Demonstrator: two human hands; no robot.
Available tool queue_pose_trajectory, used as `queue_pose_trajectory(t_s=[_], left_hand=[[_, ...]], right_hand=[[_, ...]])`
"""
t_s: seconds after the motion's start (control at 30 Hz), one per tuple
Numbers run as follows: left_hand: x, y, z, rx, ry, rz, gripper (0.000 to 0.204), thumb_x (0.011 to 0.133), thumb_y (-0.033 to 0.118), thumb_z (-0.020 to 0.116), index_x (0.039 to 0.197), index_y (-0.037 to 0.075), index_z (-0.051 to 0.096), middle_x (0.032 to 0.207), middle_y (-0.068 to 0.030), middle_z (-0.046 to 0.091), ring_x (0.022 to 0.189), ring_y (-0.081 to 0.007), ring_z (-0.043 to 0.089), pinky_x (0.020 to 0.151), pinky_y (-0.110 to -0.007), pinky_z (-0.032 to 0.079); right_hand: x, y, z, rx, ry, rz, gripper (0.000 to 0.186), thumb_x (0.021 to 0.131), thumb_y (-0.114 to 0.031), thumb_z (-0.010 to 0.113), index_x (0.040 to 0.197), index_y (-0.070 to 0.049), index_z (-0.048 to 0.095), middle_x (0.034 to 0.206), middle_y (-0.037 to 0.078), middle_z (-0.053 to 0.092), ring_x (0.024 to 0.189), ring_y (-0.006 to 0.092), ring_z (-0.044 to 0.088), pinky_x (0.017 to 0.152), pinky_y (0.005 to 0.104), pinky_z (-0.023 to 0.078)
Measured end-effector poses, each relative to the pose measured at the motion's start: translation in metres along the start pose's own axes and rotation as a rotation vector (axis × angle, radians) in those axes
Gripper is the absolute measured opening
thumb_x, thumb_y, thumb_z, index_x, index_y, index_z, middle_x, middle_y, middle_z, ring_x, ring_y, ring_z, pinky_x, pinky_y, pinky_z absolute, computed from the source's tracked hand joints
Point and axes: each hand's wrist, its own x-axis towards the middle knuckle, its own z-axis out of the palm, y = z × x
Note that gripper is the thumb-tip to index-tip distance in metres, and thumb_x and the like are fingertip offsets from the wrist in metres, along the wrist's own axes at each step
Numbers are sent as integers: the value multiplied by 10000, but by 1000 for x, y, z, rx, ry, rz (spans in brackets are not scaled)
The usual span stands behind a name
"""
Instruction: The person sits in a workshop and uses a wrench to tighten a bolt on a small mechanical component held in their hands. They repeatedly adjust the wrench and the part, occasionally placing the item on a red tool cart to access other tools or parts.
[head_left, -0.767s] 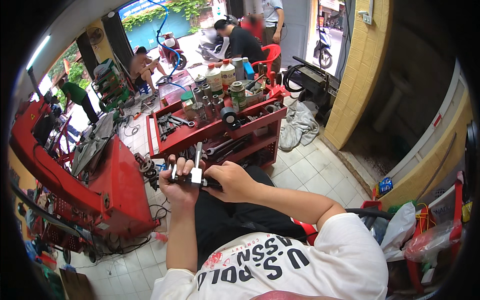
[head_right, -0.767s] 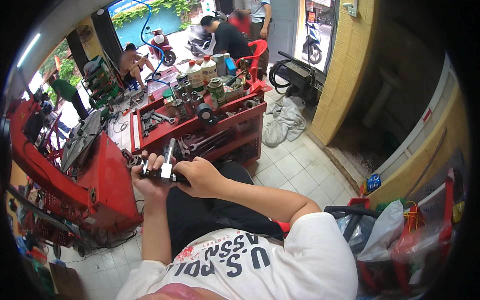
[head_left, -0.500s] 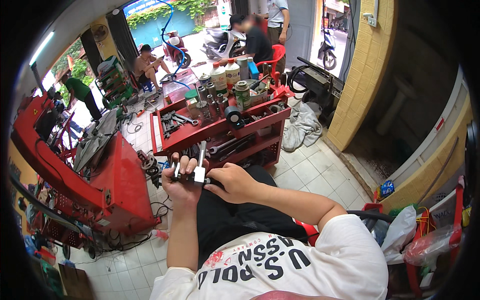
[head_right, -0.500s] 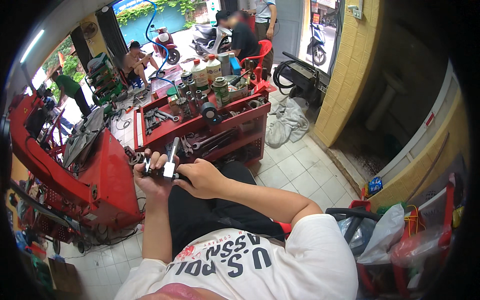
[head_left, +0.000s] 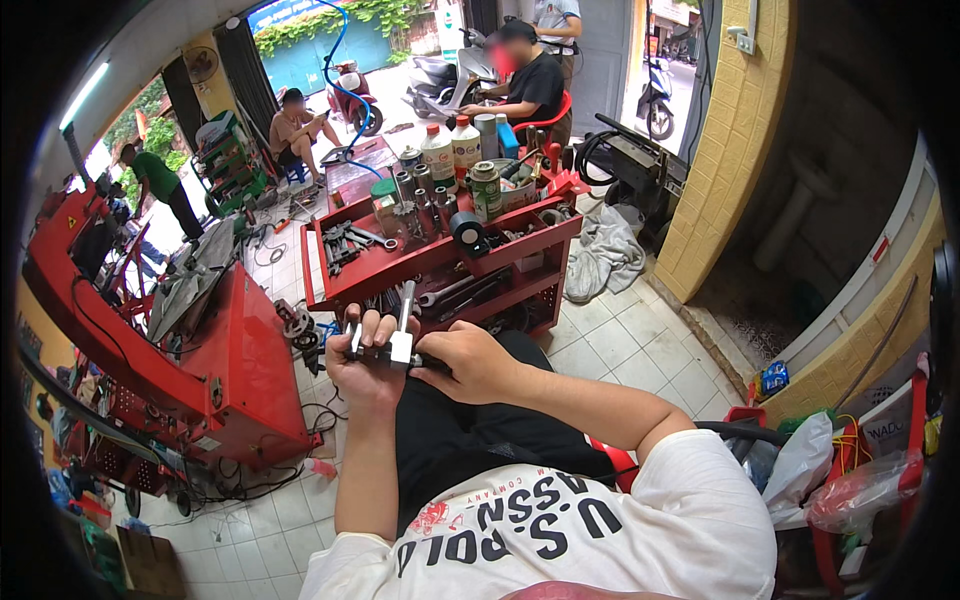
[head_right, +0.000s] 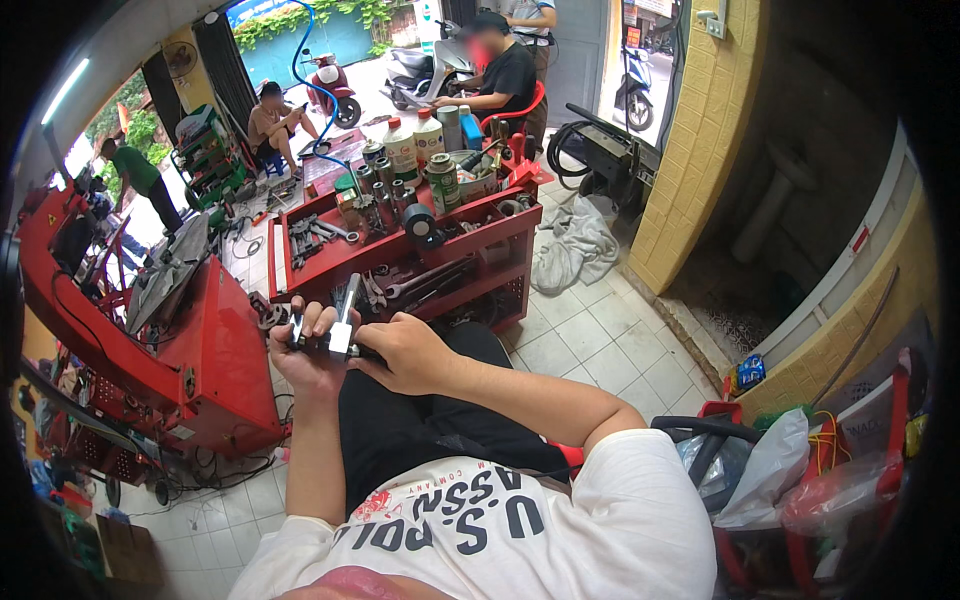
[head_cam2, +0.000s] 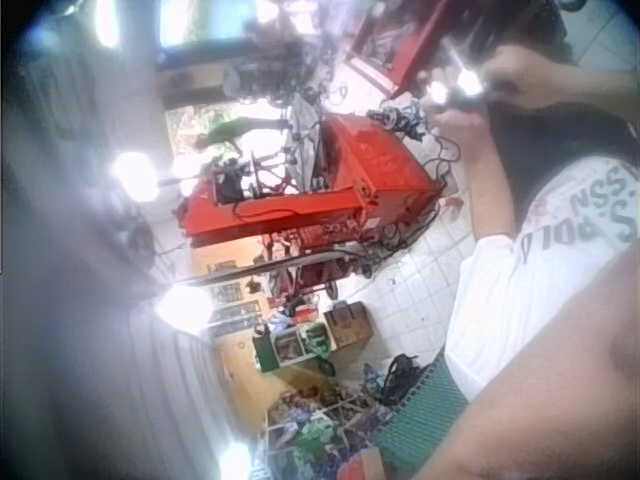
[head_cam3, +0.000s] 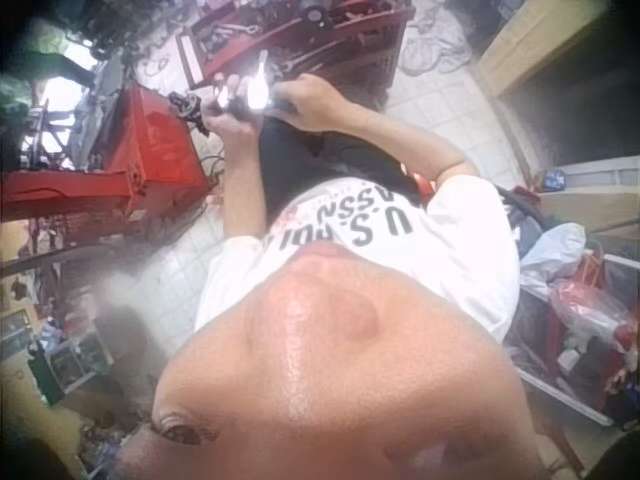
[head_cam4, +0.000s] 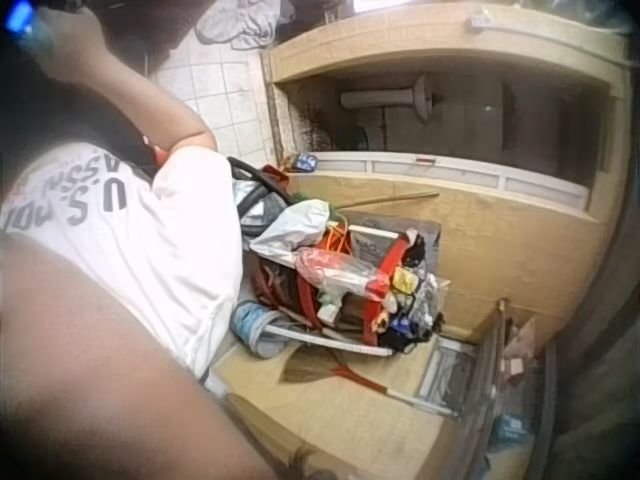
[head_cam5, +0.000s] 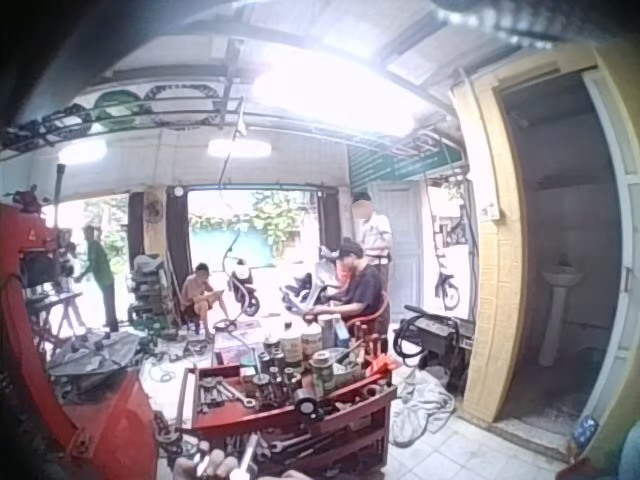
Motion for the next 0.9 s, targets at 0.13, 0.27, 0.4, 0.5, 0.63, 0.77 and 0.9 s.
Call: queue_pose_trajectory(t_s=[0.13,0.27,0.4,0.5,0.63,0.77,0.9], left_hand=[[-1,-1,3,-12,-16,-11,250,870,222,558,1106,142,572,746,19,451,791,-147,544,1112,-595,438],[2,0,-2,9,-34,5,246,868,221,559,1099,140,580,743,19,455,786,-147,545,1112,-593,436],[1,2,1,15,-2,4,265,863,232,576,1109,135,589,738,18,458,780,-146,547,1115,-595,435],[3,2,-3,9,-9,-12,307,854,251,602,1136,128,591,739,15,463,784,-145,554,1120,-608,430],[3,2,-2,-10,-15,-7,306,851,248,599,1130,125,583,737,16,464,783,-145,552,1113,-607,433],[2,3,-3,21,24,3,307,852,247,589,1131,121,582,737,16,463,776,-147,544,1109,-597,433],[-2,2,-6,-26,72,10,290,855,239,565,1118,120,590,737,10,459,768,-155,532,1106,-596,433]], right_hand=[[-1,0,1,167,-105,159,217,970,-232,701,1075,-45,675,837,126,701,730,338,656,723,432,505],[2,-6,-4,326,-94,296,231,957,-230,731,1066,-33,679,818,137,691,692,323,664,663,406,528],[2,-2,-4,145,-17,146,255,961,-248,737,1072,-24,686,793,134,680,693,289,676,656,390,531],[3,4,0,-40,61,-83,262,997,-264,711,1042,-8,677,767,100,669,670,225,673,624,369,517],[1,2,5,861,-160,482,266,1050,-284,653,1091,-22,672,768,66,671,597,157,628,537,310,475],[4,8,5,1342,-329,934,279,1072,-285,622,1179,-30,659,782,61,670,557,118,591,492,251,445],[4,-4,10,344,13,158,323,987,-266,749,1158,-8,658,847,47,694,694,165,657,605,335,511]])
